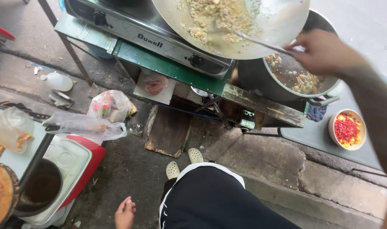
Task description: A person stir-fries ingredients in a wok and adds meat and broth from a large pot using a ladle.
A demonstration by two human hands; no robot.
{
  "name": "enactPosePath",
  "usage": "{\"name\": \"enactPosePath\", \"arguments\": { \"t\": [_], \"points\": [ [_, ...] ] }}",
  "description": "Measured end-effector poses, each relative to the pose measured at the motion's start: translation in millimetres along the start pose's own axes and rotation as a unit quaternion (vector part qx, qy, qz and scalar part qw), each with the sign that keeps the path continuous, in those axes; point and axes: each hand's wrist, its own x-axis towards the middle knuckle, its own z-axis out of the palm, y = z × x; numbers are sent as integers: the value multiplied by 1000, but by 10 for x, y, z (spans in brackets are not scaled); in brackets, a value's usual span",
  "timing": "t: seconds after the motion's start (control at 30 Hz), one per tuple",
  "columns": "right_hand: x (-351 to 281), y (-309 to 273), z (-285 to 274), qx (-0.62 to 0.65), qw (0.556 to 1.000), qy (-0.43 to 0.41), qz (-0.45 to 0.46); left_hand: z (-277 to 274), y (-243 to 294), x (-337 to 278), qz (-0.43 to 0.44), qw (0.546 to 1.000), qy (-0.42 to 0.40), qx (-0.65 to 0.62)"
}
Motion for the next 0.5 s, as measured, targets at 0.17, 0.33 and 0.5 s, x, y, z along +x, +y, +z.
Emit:
{"name": "enactPosePath", "arguments": {
  "t": [0.17, 0.33, 0.5],
  "points": [
    [-147, -278, -18, -7, 999, -46, 18, 71, -351, 155, -11, 1000, 8, -4],
    [967, -375, 474, 128, 988, 81, -29, 186, -539, 288, -7, 1000, 1, -5],
    [595, -58, 95, 61, 995, 64, 41, 78, -149, -211, -64, 996, 37, -40]
  ]
}}
